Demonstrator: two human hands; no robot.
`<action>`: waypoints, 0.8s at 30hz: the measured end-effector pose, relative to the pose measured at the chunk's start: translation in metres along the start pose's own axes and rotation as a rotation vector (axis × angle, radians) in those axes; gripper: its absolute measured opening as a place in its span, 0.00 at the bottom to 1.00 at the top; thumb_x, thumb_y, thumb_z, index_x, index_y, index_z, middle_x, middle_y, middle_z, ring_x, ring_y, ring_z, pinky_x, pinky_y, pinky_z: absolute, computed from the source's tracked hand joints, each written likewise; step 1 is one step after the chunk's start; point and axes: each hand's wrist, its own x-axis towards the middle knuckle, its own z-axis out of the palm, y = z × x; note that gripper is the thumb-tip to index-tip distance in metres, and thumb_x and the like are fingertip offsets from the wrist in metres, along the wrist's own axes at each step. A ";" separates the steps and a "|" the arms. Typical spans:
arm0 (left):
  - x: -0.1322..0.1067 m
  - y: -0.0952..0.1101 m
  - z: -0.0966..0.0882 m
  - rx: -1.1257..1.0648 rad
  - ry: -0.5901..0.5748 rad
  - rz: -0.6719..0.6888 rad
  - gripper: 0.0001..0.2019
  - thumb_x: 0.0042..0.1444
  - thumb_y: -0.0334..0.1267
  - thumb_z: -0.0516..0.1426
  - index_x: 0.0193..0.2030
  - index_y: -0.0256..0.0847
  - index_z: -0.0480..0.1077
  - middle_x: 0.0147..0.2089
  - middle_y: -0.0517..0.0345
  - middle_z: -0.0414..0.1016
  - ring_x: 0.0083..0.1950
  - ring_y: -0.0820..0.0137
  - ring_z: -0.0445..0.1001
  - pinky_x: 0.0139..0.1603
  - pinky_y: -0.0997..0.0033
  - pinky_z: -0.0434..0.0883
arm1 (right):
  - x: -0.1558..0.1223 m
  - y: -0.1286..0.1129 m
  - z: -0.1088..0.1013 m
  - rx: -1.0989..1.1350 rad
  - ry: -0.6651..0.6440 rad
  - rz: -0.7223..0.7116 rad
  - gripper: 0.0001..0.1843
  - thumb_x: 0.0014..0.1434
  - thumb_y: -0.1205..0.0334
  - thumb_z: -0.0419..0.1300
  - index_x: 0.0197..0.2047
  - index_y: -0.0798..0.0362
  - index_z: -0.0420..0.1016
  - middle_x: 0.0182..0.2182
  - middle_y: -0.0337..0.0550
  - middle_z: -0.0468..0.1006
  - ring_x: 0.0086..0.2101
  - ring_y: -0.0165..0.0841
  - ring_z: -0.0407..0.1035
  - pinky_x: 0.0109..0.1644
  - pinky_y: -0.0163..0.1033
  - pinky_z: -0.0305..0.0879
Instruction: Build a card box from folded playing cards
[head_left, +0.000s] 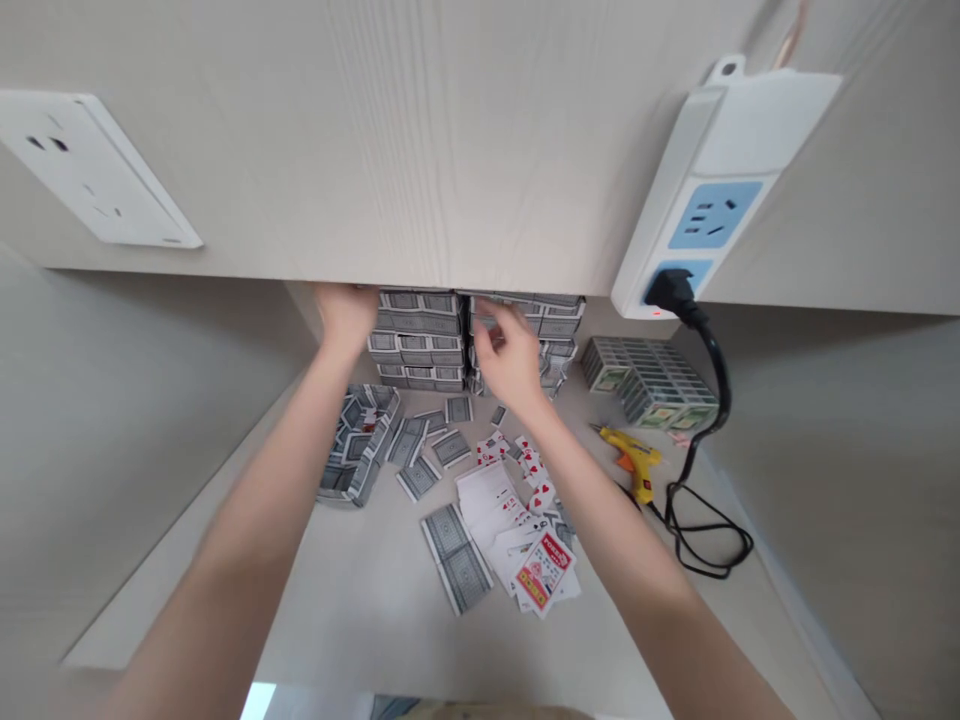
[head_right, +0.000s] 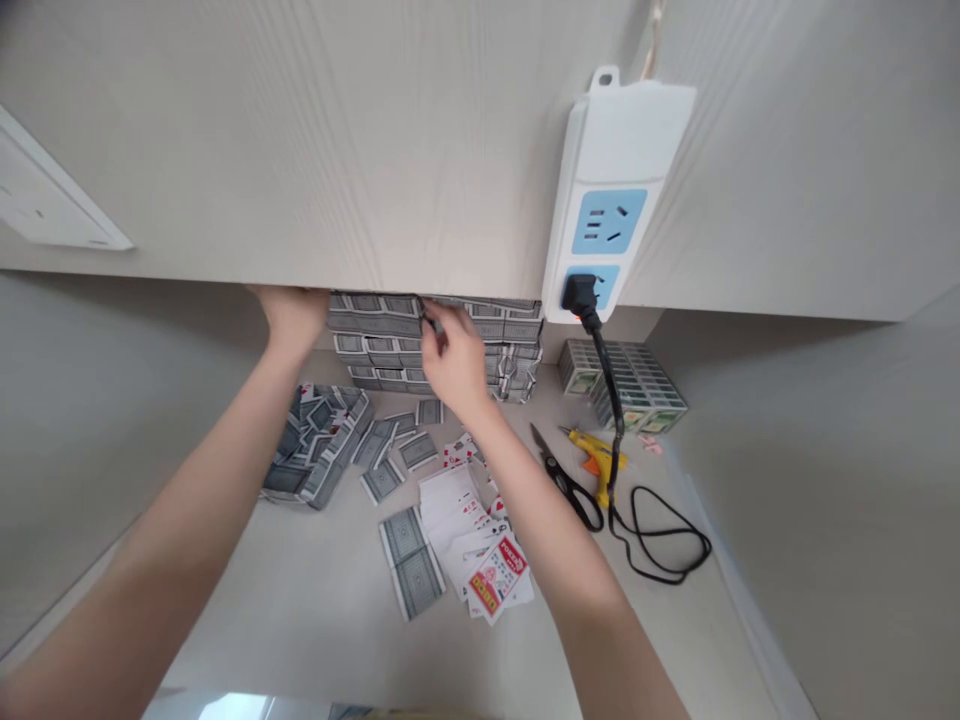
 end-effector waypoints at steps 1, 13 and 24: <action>-0.022 0.003 0.002 0.064 0.045 0.036 0.27 0.43 0.35 0.62 0.52 0.37 0.61 0.62 0.48 0.52 0.67 0.55 0.31 0.64 0.50 0.30 | -0.018 0.004 -0.008 0.023 -0.061 0.031 0.15 0.59 0.61 0.48 0.47 0.53 0.68 0.41 0.45 0.73 0.32 0.30 0.69 0.41 0.39 0.65; -0.289 0.008 -0.020 0.735 -1.003 -0.002 0.35 0.49 0.57 0.51 0.63 0.53 0.46 0.67 0.54 0.44 0.66 0.51 0.40 0.60 0.39 0.35 | -0.215 0.025 -0.110 -0.020 -1.029 0.311 0.65 0.24 0.49 0.71 0.64 0.43 0.42 0.64 0.49 0.39 0.61 0.52 0.29 0.60 0.59 0.37; -0.275 0.000 -0.039 0.679 -1.059 0.004 0.42 0.47 0.46 0.57 0.65 0.43 0.39 0.66 0.47 0.45 0.66 0.56 0.44 0.64 0.49 0.42 | -0.234 0.027 -0.080 -0.116 -0.677 0.211 0.44 0.44 0.54 0.63 0.61 0.50 0.49 0.57 0.53 0.57 0.58 0.46 0.48 0.59 0.55 0.49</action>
